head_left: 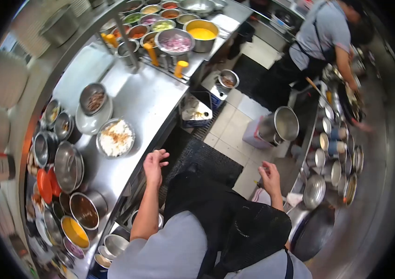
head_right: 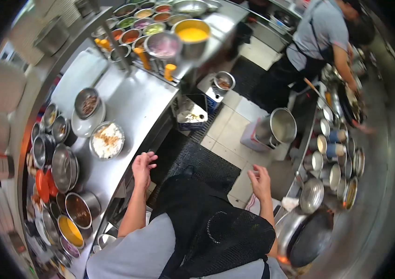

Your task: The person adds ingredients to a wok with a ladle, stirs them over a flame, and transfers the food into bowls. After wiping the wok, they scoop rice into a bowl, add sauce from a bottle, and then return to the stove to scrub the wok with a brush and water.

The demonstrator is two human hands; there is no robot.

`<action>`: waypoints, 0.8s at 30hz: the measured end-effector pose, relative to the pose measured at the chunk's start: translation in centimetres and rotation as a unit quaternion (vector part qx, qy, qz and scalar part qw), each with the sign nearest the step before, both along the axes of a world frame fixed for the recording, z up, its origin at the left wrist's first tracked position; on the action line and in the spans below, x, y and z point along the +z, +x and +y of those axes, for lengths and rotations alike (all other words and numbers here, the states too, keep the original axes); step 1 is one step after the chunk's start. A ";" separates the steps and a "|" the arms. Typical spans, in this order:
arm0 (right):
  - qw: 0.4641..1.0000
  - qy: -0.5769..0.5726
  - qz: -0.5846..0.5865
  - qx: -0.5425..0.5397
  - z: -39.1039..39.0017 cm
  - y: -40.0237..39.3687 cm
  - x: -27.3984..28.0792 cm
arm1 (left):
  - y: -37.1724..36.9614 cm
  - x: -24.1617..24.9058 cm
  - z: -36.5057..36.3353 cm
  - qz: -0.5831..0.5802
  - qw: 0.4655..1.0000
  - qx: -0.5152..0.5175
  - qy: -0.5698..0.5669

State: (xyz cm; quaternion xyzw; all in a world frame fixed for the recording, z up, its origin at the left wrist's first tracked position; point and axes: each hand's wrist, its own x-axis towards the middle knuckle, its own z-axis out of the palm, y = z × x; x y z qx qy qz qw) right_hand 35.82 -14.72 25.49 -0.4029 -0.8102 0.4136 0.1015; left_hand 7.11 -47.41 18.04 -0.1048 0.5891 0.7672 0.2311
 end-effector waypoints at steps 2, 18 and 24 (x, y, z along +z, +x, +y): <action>1.000 0.002 0.006 -0.016 -1.8 1.8 -1.4 | 0.2 0.3 2.8 0.030 0.993 -0.114 0.000; 0.927 0.036 0.059 -0.370 -17.0 19.9 -2.6 | 9.3 4.2 25.1 0.262 0.719 -0.642 0.050; 0.780 0.121 0.053 -0.612 -25.0 27.7 -2.8 | 25.1 5.5 29.0 0.343 0.491 -0.797 0.076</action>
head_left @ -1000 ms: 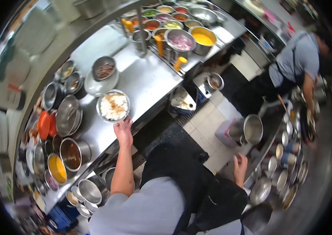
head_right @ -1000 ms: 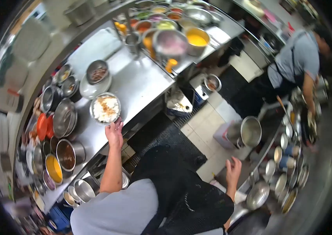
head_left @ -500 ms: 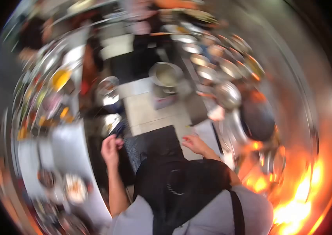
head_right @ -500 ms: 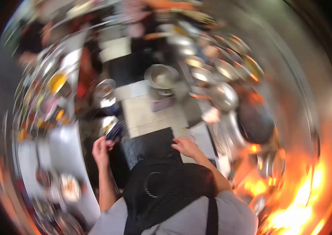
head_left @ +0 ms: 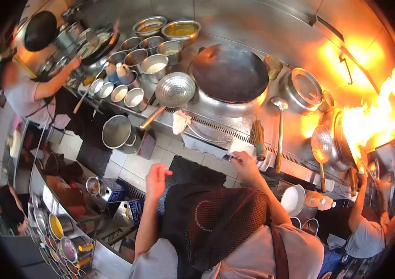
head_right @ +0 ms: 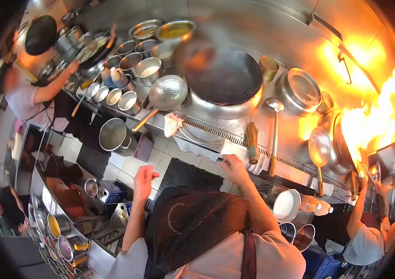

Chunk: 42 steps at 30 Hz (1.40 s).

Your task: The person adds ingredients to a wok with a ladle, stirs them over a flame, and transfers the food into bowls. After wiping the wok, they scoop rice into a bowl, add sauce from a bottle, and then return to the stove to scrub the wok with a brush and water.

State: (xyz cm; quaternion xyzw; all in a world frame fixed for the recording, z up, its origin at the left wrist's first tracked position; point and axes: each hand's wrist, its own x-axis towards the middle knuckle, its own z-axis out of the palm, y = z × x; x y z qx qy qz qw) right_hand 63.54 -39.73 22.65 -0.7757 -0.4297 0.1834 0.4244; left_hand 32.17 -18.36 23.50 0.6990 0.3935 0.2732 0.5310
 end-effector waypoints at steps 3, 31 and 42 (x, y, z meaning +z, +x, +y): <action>0.991 0.022 -0.003 -0.132 -2.9 3.4 0.3 | 8.0 2.8 0.5 0.053 0.988 -0.141 0.042; 0.939 -0.003 0.084 -0.333 -15.6 1.7 1.6 | 36.9 -4.9 6.7 0.276 0.809 -0.349 0.385; 0.939 -0.042 0.080 -0.332 -13.4 -3.8 3.1 | 37.5 -4.9 7.8 0.270 0.815 -0.381 0.344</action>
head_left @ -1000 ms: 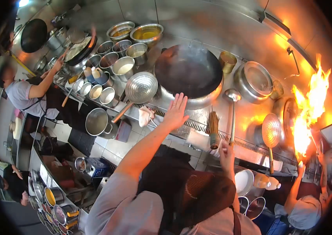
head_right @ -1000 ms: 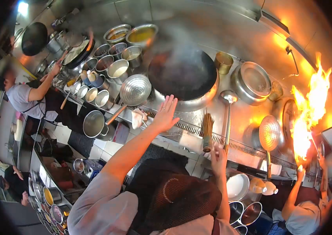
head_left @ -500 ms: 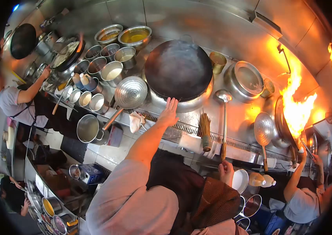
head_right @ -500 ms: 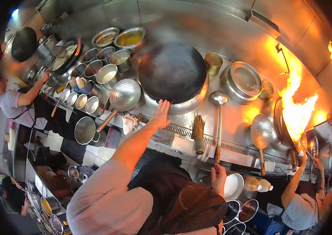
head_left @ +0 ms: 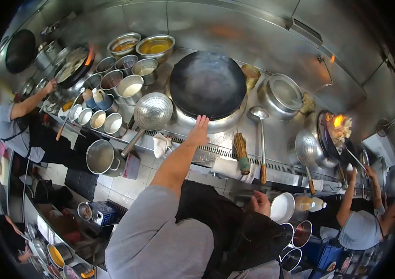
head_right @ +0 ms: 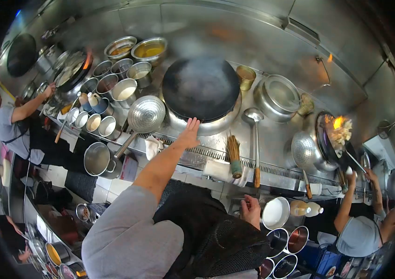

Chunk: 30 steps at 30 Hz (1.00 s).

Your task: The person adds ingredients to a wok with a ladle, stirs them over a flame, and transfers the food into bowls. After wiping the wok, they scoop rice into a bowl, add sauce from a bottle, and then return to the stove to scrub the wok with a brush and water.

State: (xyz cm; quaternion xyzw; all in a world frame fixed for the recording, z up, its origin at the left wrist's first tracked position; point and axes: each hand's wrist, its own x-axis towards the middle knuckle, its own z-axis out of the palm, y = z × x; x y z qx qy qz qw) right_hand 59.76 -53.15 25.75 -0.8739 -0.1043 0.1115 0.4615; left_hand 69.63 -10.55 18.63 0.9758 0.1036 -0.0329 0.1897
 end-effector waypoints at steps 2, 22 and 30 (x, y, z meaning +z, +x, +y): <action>1.000 -0.020 -0.006 -0.005 -0.1 -1.2 0.3 | 0.2 -0.1 -0.1 0.012 1.000 -0.011 0.023; 1.000 -0.011 0.015 -0.001 -2.7 -8.1 -4.8 | -1.1 2.4 2.1 -0.119 0.988 -0.018 -0.100; 0.999 -0.015 0.000 0.034 -1.3 -7.6 -4.6 | -18.3 -2.5 -1.6 -0.315 0.880 0.131 -0.330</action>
